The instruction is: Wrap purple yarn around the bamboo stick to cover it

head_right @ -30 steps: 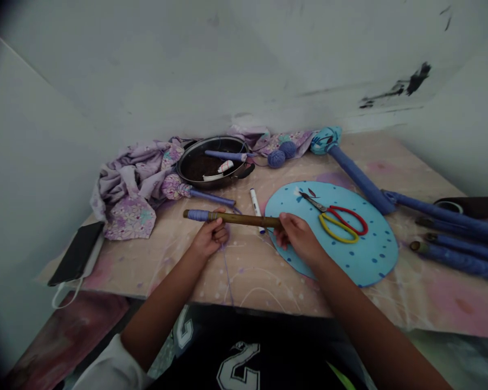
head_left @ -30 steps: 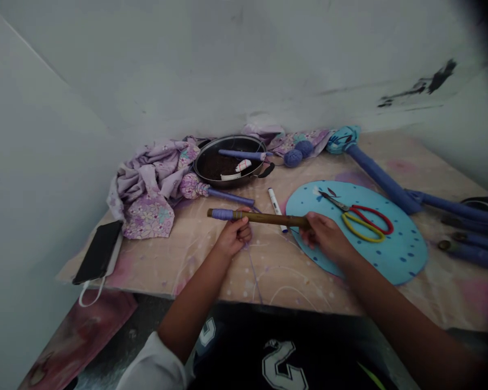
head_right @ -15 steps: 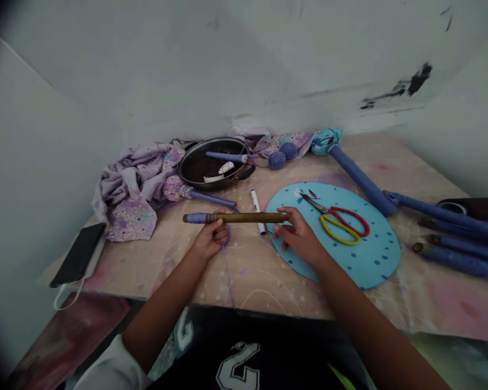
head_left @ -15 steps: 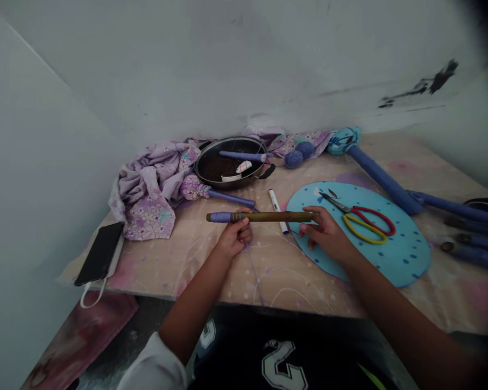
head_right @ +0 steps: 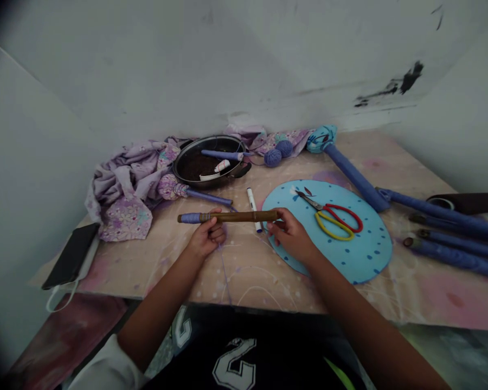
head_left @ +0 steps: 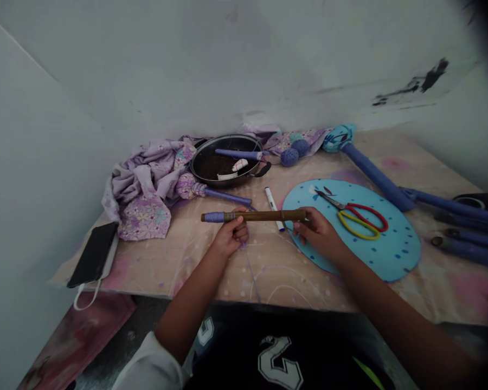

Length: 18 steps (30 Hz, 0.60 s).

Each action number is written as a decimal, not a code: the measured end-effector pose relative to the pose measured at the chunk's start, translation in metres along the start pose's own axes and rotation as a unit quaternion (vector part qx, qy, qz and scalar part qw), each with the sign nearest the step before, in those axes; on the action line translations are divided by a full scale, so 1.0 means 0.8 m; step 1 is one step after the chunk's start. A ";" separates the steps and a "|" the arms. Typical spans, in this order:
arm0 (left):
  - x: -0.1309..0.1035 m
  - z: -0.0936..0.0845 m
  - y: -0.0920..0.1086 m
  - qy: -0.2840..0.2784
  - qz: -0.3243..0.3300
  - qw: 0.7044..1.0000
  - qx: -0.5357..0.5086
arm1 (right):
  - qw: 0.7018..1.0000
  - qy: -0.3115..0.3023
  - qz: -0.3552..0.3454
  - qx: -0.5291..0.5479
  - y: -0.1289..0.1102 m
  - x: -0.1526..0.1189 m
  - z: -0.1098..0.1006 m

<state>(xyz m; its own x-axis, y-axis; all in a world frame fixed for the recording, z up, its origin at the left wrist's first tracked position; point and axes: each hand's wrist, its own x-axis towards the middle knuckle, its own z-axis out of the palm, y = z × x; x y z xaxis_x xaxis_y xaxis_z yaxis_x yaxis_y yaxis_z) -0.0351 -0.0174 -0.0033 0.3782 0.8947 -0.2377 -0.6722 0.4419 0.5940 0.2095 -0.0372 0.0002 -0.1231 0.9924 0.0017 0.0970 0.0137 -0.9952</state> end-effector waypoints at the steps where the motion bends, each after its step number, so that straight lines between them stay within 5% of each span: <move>1: 0.000 -0.001 0.000 -0.001 -0.003 1.000 -0.003 | 1.000 0.015 -0.005 -0.015 0.001 0.000 0.000; 7: 0.001 -0.003 0.000 -0.010 -0.023 1.000 0.002 | 0.986 0.081 -0.076 -0.125 0.003 -0.004 0.001; 13: 0.000 0.002 -0.001 -0.038 -0.026 0.999 0.020 | 0.989 0.040 0.059 -0.130 -0.003 -0.007 0.009; 18: 0.001 -0.001 0.000 -0.027 -0.030 0.999 0.014 | 0.996 0.054 -0.005 -0.064 0.001 -0.009 0.009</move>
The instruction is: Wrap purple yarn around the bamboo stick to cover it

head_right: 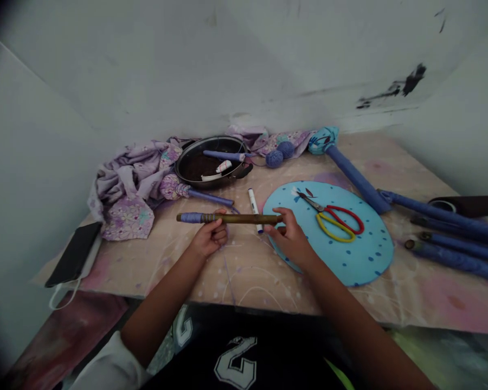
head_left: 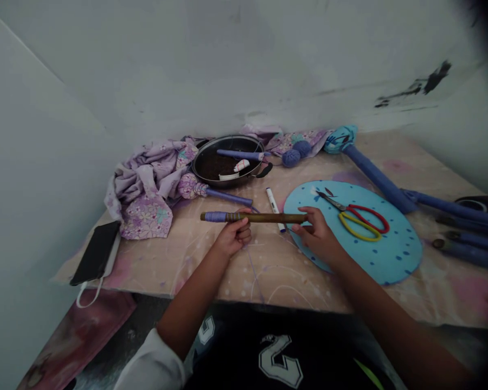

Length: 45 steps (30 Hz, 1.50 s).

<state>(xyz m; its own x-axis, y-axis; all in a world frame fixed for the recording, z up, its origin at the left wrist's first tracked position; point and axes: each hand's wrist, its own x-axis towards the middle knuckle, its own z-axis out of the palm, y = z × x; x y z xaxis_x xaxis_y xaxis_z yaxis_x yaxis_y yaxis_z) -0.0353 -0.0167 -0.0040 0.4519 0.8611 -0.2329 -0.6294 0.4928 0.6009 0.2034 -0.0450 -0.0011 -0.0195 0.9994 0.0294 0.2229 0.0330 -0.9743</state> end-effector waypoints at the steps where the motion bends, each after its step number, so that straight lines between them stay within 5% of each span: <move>1: 0.000 -0.001 0.000 -0.001 0.000 1.000 0.000 | 1.000 -0.004 -0.017 0.013 0.001 0.000 -0.001; 8: -0.004 0.001 -0.002 -0.048 -0.012 0.999 0.019 | 0.995 -0.074 0.063 0.003 0.001 0.000 -0.003; 14: -0.003 0.001 -0.001 -0.059 -0.007 0.998 0.036 | 0.996 -0.062 -0.007 0.060 -0.003 0.001 0.002; 20: -0.003 0.000 -0.001 -0.069 -0.013 0.997 0.034 | 0.998 -0.051 0.035 -0.007 -0.005 -0.001 0.002; 25: -0.002 0.001 -0.001 -0.059 -0.011 0.998 0.024 | 0.998 -0.054 -0.015 0.025 -0.001 0.000 0.003; 32: -0.001 -0.003 -0.003 -0.058 -0.016 0.998 0.027 | 0.995 -0.047 0.082 0.028 -0.005 0.003 0.008; 36: -0.001 -0.002 -0.002 -0.054 -0.013 0.998 0.029 | 0.998 -0.010 -0.047 0.042 0.001 0.004 0.007; 40: 0.000 -0.002 -0.002 -0.035 0.000 0.999 0.011 | 0.992 -0.054 -0.112 0.019 0.003 0.002 0.004; 45: -0.001 0.000 -0.001 -0.021 0.003 1.000 0.008 | 0.957 -0.015 -0.247 -0.150 0.002 0.006 0.003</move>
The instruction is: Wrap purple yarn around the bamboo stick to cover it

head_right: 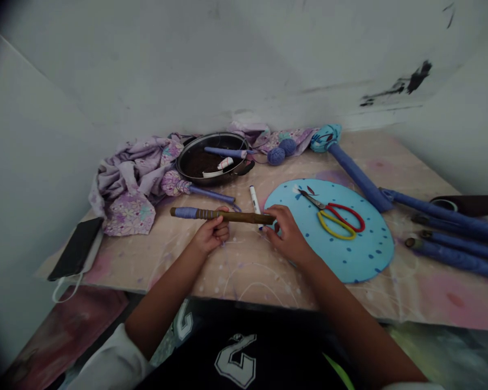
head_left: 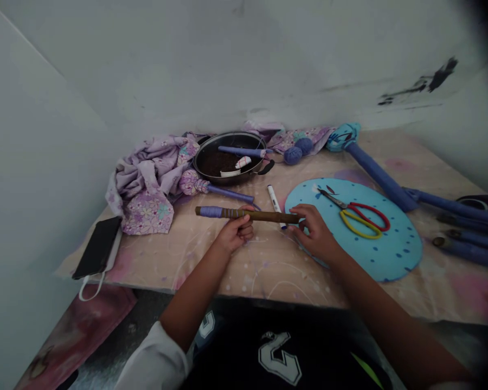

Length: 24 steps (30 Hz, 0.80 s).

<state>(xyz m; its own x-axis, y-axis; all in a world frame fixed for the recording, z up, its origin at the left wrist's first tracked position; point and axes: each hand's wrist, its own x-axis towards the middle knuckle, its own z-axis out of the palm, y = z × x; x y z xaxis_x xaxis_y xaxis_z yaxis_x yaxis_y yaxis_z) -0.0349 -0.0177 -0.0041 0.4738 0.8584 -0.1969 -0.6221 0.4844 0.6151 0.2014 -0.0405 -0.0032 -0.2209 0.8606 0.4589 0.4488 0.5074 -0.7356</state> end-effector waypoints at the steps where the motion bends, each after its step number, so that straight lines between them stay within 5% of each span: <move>1: 0.000 0.001 0.000 0.001 -0.002 1.000 -0.001 | 0.999 0.002 -0.023 -0.040 0.000 0.001 0.000; 5: 0.000 0.001 0.002 0.005 -0.008 1.000 -0.013 | 0.988 0.023 -0.079 -0.134 -0.004 0.003 -0.001; 12: -0.002 -0.001 0.003 0.024 0.003 0.997 -0.068 | 0.986 -0.009 -0.116 -0.122 -0.013 0.023 -0.007; 15: -0.003 -0.001 0.004 0.033 0.013 0.996 -0.080 | 0.996 -0.033 -0.049 -0.063 -0.013 0.033 -0.003; 20: -0.003 -0.001 0.003 0.037 0.016 0.997 -0.071 | 0.982 -0.037 0.178 0.057 -0.012 0.034 0.012; 24: 0.000 -0.002 0.001 0.046 0.026 0.997 -0.060 | 0.984 0.002 0.159 0.078 -0.009 0.033 0.018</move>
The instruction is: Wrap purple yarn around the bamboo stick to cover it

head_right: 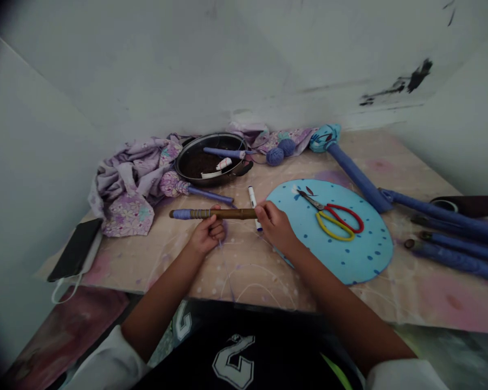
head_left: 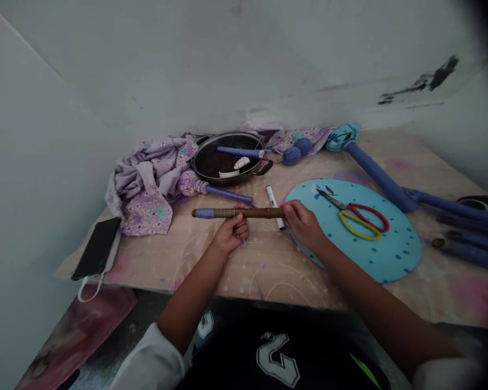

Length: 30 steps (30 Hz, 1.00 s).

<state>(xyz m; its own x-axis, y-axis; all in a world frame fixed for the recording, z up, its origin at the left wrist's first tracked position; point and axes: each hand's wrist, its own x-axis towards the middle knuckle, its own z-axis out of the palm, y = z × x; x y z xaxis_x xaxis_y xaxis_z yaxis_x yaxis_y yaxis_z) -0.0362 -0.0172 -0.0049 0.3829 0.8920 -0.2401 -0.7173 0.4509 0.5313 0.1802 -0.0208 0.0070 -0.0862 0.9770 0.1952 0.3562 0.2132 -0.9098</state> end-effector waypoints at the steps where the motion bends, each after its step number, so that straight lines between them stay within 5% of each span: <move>1: 0.001 0.000 0.000 0.007 0.002 1.000 0.003 | 1.000 -0.008 -0.020 0.020 0.001 0.001 0.000; 5: 0.003 0.000 0.000 0.013 0.004 1.000 0.009 | 0.998 -0.026 -0.059 0.024 0.005 0.004 -0.002; 10: 0.001 0.002 0.000 -0.017 0.001 1.000 0.022 | 0.982 -0.089 0.132 0.104 -0.001 0.004 0.005; 12: 0.001 0.004 -0.001 -0.013 -0.001 0.999 0.033 | 0.977 -0.075 0.158 0.121 -0.003 0.005 0.005; 19: 0.002 0.005 -0.003 0.004 0.021 1.000 0.021 | 0.986 -0.075 0.045 0.139 0.000 0.008 -0.008; 25: 0.001 0.005 -0.002 -0.012 0.006 0.999 0.033 | 0.965 -0.063 0.204 0.153 -0.010 0.003 -0.001; 30: 0.001 0.005 -0.002 0.000 0.000 0.999 0.032 | 0.984 -0.051 0.040 0.166 -0.004 0.004 -0.005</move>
<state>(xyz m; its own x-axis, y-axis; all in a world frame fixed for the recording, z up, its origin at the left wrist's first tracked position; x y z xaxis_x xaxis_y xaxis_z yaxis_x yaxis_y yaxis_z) -0.0323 -0.0174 -0.0031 0.3827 0.8920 -0.2405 -0.6788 0.4481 0.5817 0.1828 -0.0182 0.0123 -0.1688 0.9810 0.0960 0.0426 0.1046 -0.9936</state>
